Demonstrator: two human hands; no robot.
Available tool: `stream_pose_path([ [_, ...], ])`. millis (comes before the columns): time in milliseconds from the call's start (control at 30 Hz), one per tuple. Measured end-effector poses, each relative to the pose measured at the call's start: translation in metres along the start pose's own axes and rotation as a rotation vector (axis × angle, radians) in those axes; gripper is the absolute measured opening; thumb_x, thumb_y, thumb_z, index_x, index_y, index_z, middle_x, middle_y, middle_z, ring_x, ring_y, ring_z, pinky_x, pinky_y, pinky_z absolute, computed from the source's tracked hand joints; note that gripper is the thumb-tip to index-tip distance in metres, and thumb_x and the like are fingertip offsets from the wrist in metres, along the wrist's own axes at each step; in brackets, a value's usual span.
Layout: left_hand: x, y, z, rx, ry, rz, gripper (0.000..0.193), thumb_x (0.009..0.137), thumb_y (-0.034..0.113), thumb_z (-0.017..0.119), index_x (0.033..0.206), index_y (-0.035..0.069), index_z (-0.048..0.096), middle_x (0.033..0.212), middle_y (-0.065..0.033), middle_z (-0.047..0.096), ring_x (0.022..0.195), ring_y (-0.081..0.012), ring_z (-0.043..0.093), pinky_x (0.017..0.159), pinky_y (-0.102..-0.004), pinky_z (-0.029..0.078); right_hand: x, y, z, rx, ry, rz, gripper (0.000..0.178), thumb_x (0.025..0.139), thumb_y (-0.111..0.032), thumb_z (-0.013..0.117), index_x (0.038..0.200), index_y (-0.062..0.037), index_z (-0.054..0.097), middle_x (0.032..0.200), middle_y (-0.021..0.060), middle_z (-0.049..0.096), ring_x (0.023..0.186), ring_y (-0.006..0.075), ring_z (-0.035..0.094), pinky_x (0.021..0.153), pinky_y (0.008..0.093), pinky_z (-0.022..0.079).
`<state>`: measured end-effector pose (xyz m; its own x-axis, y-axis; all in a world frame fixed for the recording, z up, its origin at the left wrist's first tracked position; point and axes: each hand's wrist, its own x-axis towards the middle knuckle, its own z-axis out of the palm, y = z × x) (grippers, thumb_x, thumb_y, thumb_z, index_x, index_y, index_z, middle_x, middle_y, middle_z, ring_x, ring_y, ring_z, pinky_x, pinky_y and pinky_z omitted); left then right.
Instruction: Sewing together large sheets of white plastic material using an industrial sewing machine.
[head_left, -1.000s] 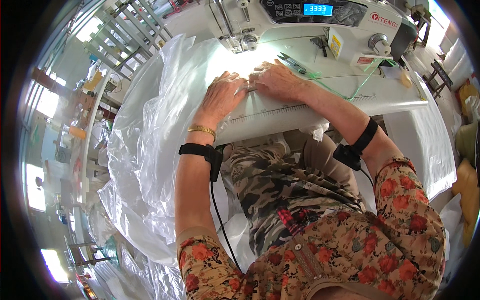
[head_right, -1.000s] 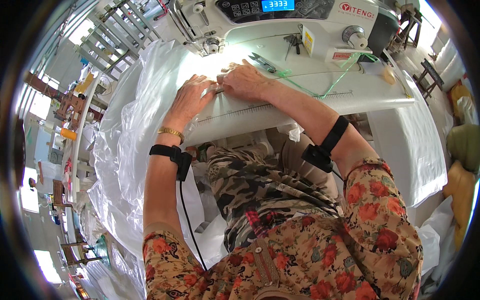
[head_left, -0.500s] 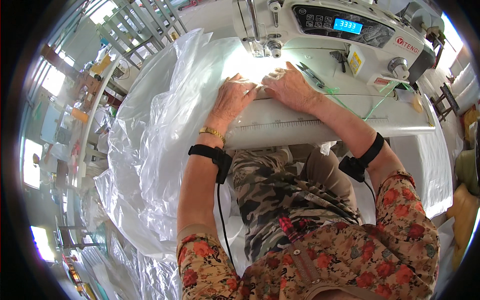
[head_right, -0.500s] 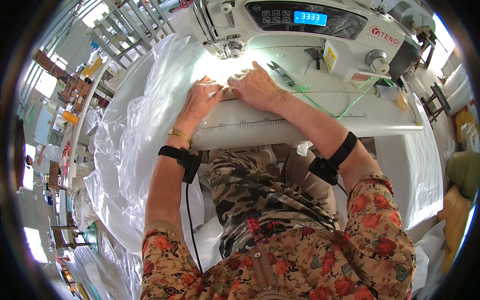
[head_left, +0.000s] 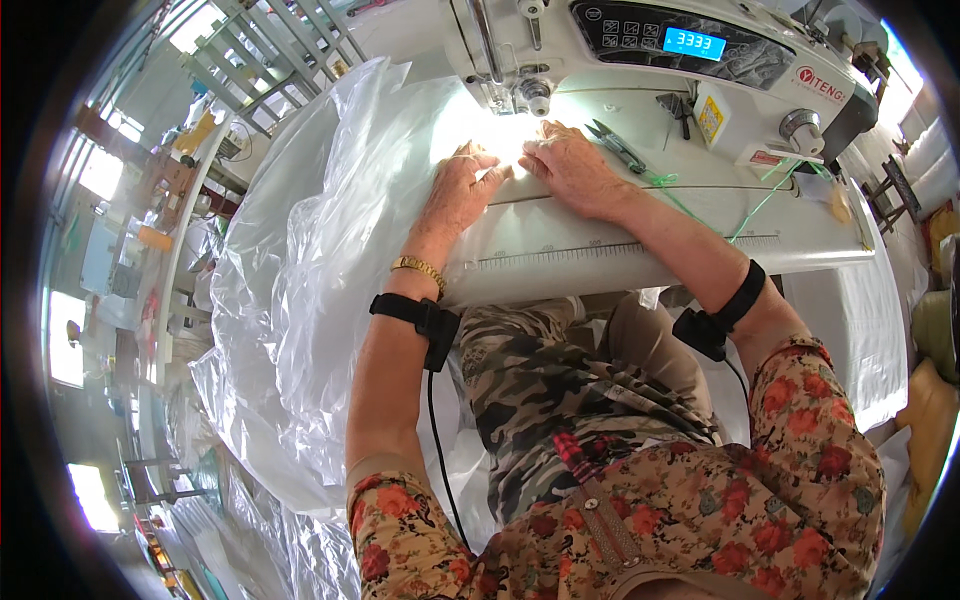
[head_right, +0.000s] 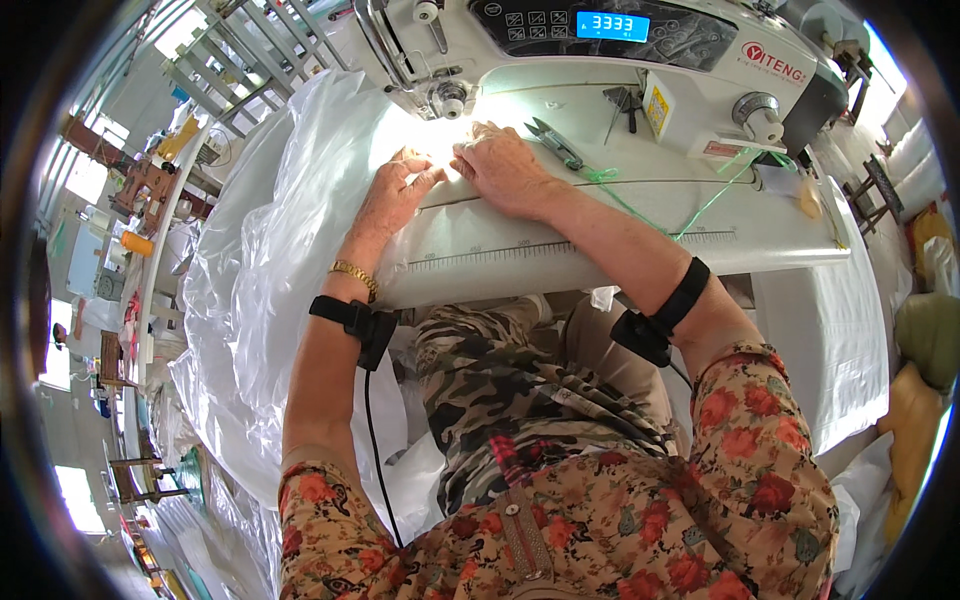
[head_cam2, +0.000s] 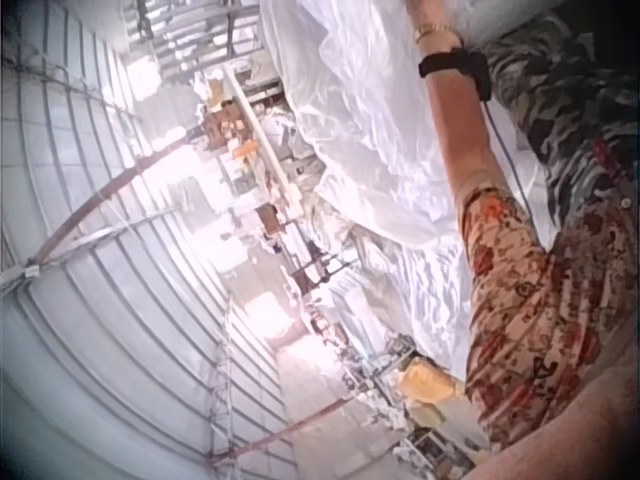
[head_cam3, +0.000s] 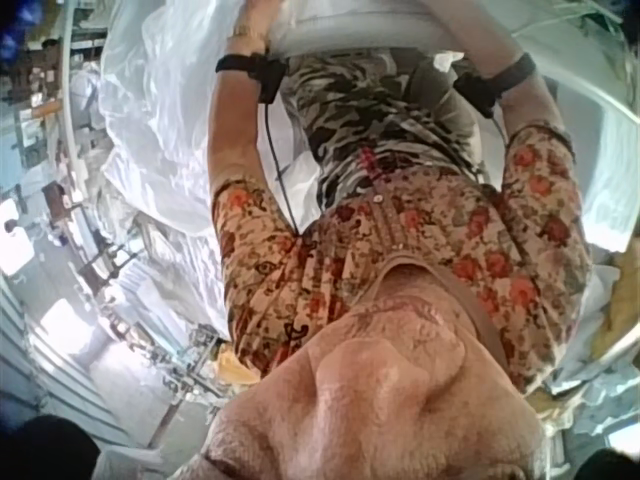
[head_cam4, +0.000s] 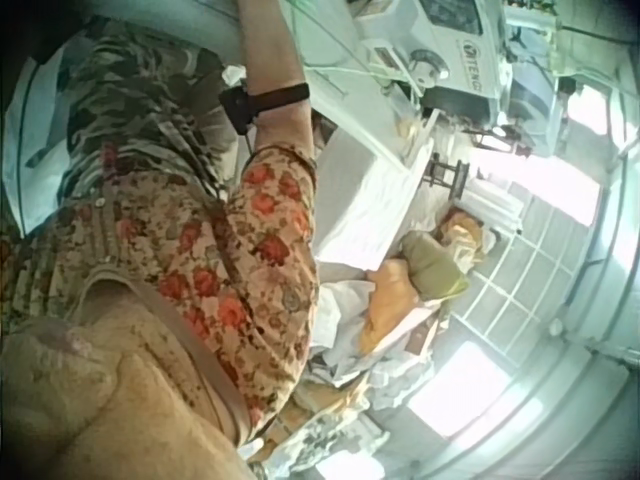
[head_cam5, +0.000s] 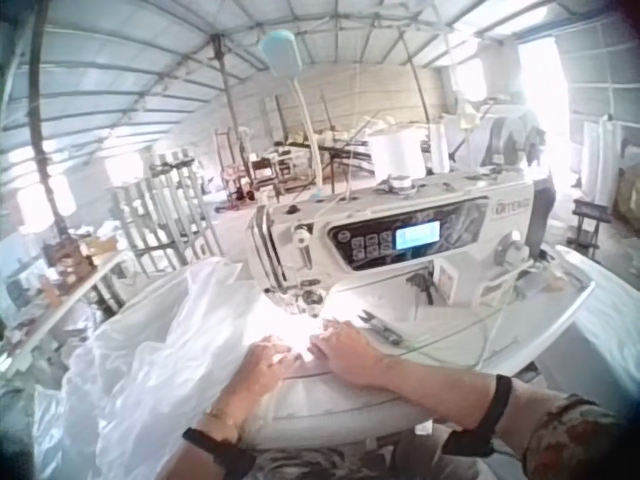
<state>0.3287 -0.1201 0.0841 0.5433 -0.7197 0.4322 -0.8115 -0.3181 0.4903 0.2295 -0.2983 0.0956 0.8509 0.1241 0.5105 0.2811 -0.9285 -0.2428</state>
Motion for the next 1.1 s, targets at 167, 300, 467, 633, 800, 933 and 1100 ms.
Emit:
stream_pose_path([
  [167,0.005,0.001,0.003,0.01,-0.002,-0.153,0.037,0.082,0.026,0.065,0.1,-0.007,0.069,0.116,-0.0265,0.062,0.117,-0.0377,0.055,0.101,-0.0428,0.042,0.002,0.003,0.002,-0.025,-0.061,0.051,0.027,0.093,-0.024,0.054,0.1,-0.0009,0.067,0.107,0.0228,0.058,0.104,0.0355,0.053,0.086,0.048,0.043],
  [300,0.005,0.008,0.004,0.124,0.037,-0.15,0.027,0.079,0.017,0.074,0.092,-0.006,0.067,0.101,-0.0163,0.067,0.096,-0.0278,0.064,0.088,-0.0362,0.05,0.006,-0.001,0.0,-0.067,-0.134,0.115,0.027,0.091,-0.023,0.057,0.103,0.0002,0.065,0.11,0.0231,0.058,0.11,0.0358,0.053,0.094,0.049,0.043],
  [467,0.009,0.02,0.008,-0.052,0.122,-0.278,0.016,0.074,0.012,0.067,0.082,-0.001,0.066,0.09,-0.0153,0.069,0.091,-0.0245,0.065,0.086,-0.0361,0.05,0.001,-0.002,0.004,-0.017,0.016,0.066,0.027,0.089,-0.02,0.06,0.106,0.0006,0.065,0.106,0.026,0.06,0.108,0.0382,0.054,0.096,0.0484,0.042],
  [633,0.009,0.014,0.004,-0.275,0.176,-0.295,0.01,0.07,0.003,0.067,0.08,0.0,0.066,0.079,-0.0075,0.068,0.069,-0.0155,0.064,0.069,-0.0294,0.052,0.004,-0.006,0.003,0.018,0.032,0.057,0.027,0.09,-0.018,0.059,0.111,-0.0018,0.066,0.103,0.0283,0.062,0.107,0.0401,0.055,0.095,0.0461,0.043],
  [800,0.009,0.027,0.001,-0.112,0.13,-0.312,0.011,0.072,0.004,0.065,0.081,0.001,0.071,0.078,-0.0109,0.069,0.069,-0.0198,0.066,0.07,-0.0316,0.052,0.001,0.002,0.009,-0.106,0.065,0.01,0.018,0.087,-0.015,0.058,0.1,-0.0104,0.07,0.088,0.0149,0.066,0.101,0.03,0.059,0.082,0.045,0.047],
  [933,0.002,0.035,-0.004,0.21,0.101,-0.136,0.013,0.078,0.007,0.065,0.086,-0.001,0.073,0.082,-0.0137,0.066,0.075,-0.0233,0.064,0.073,-0.0338,0.05,0.0,0.004,0.004,-0.13,-0.08,0.081,0.016,0.086,-0.015,0.059,0.096,-0.0116,0.071,0.088,0.0129,0.067,0.101,0.0276,0.06,0.082,0.0439,0.047],
  [1100,-0.01,0.046,-0.007,0.513,0.02,0.043,0.016,0.082,0.01,0.064,0.091,0.001,0.074,0.091,-0.0171,0.063,0.088,-0.0283,0.062,0.08,-0.0394,0.051,-0.003,-0.001,-0.006,-0.102,-0.15,0.104,0.021,0.088,-0.022,0.058,0.099,-0.0134,0.073,0.105,0.0173,0.064,0.108,0.032,0.057,0.094,0.047,0.042],
])
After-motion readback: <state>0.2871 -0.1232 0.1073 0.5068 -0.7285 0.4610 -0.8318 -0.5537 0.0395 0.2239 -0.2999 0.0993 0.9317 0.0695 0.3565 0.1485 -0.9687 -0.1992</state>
